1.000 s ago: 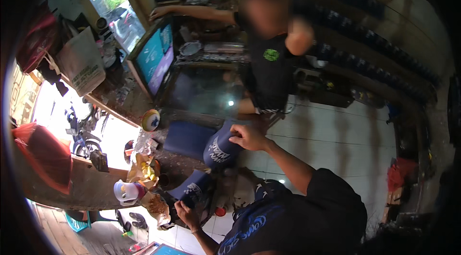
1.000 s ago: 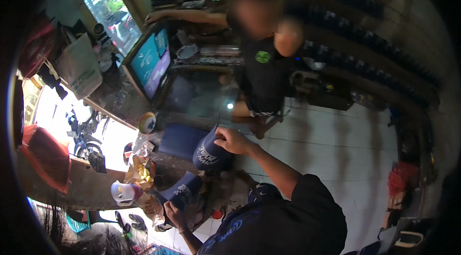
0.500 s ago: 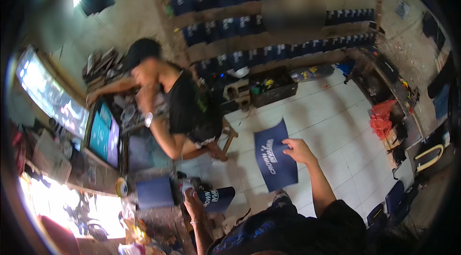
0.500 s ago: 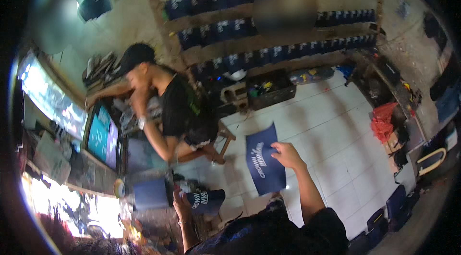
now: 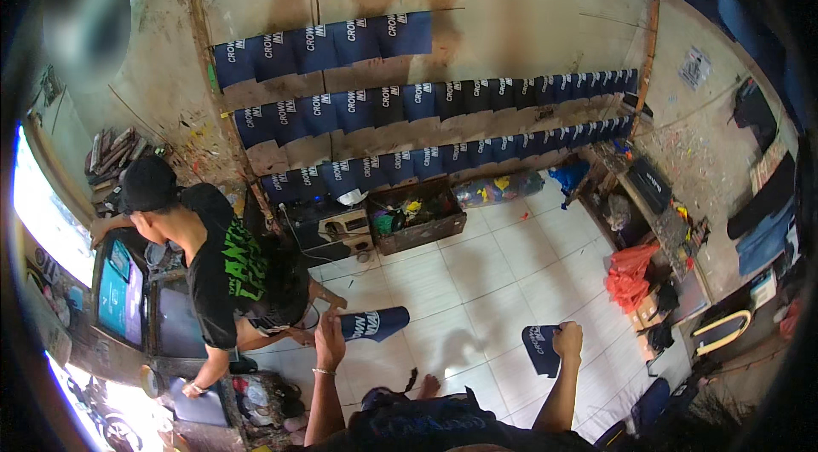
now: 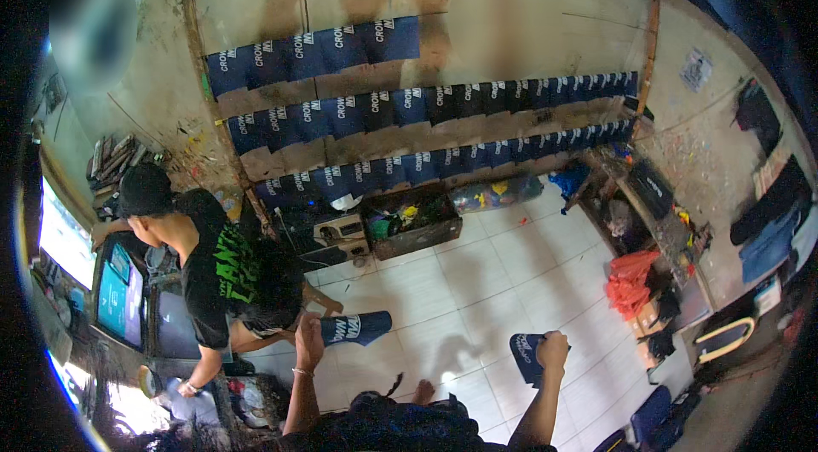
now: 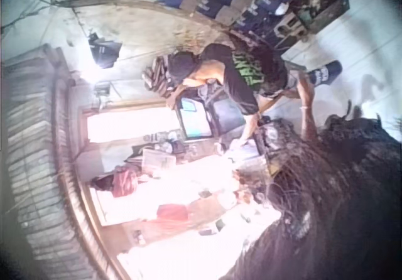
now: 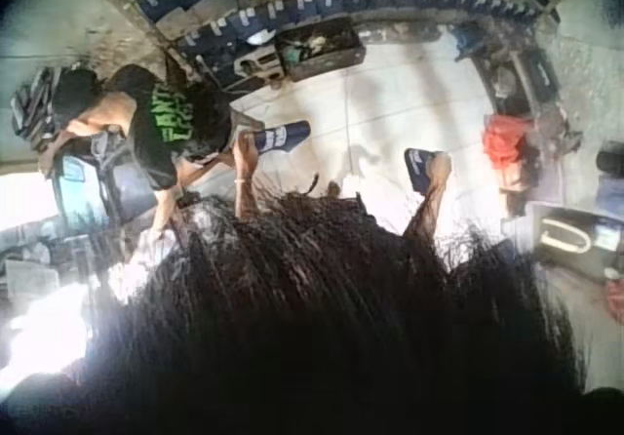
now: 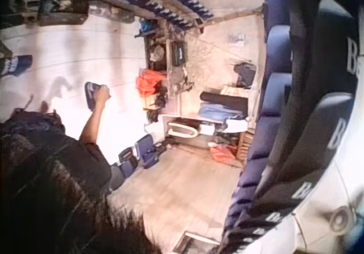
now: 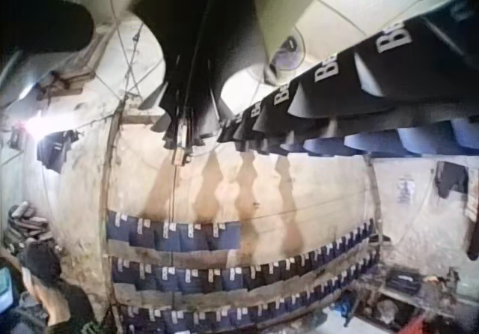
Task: The person organizes printed pieces of fabric on lines, receives fresh pieces from a screen-printing station, and hangs them to dry.
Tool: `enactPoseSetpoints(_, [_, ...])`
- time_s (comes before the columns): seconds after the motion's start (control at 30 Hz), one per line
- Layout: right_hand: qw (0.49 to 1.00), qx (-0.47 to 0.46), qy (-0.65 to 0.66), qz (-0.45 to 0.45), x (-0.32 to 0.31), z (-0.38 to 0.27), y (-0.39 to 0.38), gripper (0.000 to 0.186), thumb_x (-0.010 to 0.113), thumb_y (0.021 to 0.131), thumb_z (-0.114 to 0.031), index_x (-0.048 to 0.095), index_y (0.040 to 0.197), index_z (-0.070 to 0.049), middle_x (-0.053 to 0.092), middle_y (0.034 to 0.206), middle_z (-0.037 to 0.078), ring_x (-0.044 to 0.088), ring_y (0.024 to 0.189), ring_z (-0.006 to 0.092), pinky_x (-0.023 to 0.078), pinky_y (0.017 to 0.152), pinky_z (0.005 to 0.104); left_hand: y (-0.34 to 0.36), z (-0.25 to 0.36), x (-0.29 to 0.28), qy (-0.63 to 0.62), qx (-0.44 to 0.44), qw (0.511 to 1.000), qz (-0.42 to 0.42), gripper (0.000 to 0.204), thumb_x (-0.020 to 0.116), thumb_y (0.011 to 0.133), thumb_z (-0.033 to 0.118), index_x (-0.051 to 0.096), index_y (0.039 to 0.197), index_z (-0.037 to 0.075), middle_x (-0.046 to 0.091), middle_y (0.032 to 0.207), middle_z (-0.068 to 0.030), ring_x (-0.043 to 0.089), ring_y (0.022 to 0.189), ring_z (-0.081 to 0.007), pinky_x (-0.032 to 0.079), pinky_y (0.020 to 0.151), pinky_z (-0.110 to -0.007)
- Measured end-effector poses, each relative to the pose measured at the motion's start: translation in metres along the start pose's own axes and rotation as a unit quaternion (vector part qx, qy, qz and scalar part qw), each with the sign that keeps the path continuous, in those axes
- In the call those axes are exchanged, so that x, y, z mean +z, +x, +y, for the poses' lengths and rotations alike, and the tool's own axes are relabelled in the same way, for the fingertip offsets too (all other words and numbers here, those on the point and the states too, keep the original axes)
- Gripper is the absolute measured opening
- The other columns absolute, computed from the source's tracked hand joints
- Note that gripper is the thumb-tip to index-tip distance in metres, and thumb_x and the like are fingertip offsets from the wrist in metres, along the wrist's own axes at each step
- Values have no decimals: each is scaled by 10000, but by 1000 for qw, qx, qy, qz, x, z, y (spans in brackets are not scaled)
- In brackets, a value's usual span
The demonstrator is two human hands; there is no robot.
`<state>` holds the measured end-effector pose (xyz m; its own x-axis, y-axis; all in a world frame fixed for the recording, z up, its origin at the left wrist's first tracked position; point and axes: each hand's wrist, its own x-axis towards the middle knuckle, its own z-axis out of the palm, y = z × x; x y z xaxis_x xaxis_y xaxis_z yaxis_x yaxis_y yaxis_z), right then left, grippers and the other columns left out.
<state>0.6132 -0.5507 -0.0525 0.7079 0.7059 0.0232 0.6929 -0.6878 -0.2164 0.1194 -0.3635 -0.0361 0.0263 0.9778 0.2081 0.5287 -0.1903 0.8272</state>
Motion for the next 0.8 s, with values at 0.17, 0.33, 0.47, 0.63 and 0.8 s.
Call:
enactPoseSetpoints(0.17, [988, -99, 117, -2, -6, -19, 102, 193, 677, 684, -117, 584, 609, 34, 543, 570, 217, 529, 522, 355, 419, 534, 424, 79, 5, 41, 3, 33, 999, 30, 206, 460, 872, 92, 452, 1051, -9, 582, 910, -237, 561, 877, -419, 448, 745, -425])
enactPoseSetpoints(0.33, [947, -143, 287, -25, -10, -107, 227, 260, 665, 717, -123, 517, 582, 41, 460, 491, 157, 381, 441, 199, 308, 454, 366, 171, -13, 80, -19, 22, 999, 29, 191, 467, 879, 96, 450, 1038, -9, 587, 879, -241, 577, 834, -402, 453, 702, -416])
enactPoseSetpoints(0.47, [922, -208, 328, -13, -53, -207, 333, 319, 657, 761, -169, 473, 582, 20, 358, 476, 78, 322, 473, 111, 279, 444, 326, 251, -18, 115, 4, 37, 996, 78, 176, 478, 882, 110, 462, 1014, -5, 592, 809, -219, 580, 750, -390, 451, 647, -404])
enactPoseSetpoints(0.63, [886, -337, 311, 73, -137, -320, 460, 220, 631, 813, -183, 603, 700, 4, 468, 519, 56, 401, 511, 69, 326, 462, 292, 336, -6, 136, 20, -17, 993, 113, 171, 481, 868, 94, 462, 1001, -13, 588, 862, -216, 585, 805, -367, 450, 671, -407])
enactPoseSetpoints(0.8, [815, -427, 356, 162, -218, -429, 554, 247, 625, 835, -185, 664, 1027, -34, 609, 660, 49, 501, 607, 55, 416, 572, 210, 389, 16, 147, 13, 6, 982, 188, 134, 467, 880, 61, 472, 1003, 6, 577, 775, -169, 565, 673, -293, 435, 628, -364])
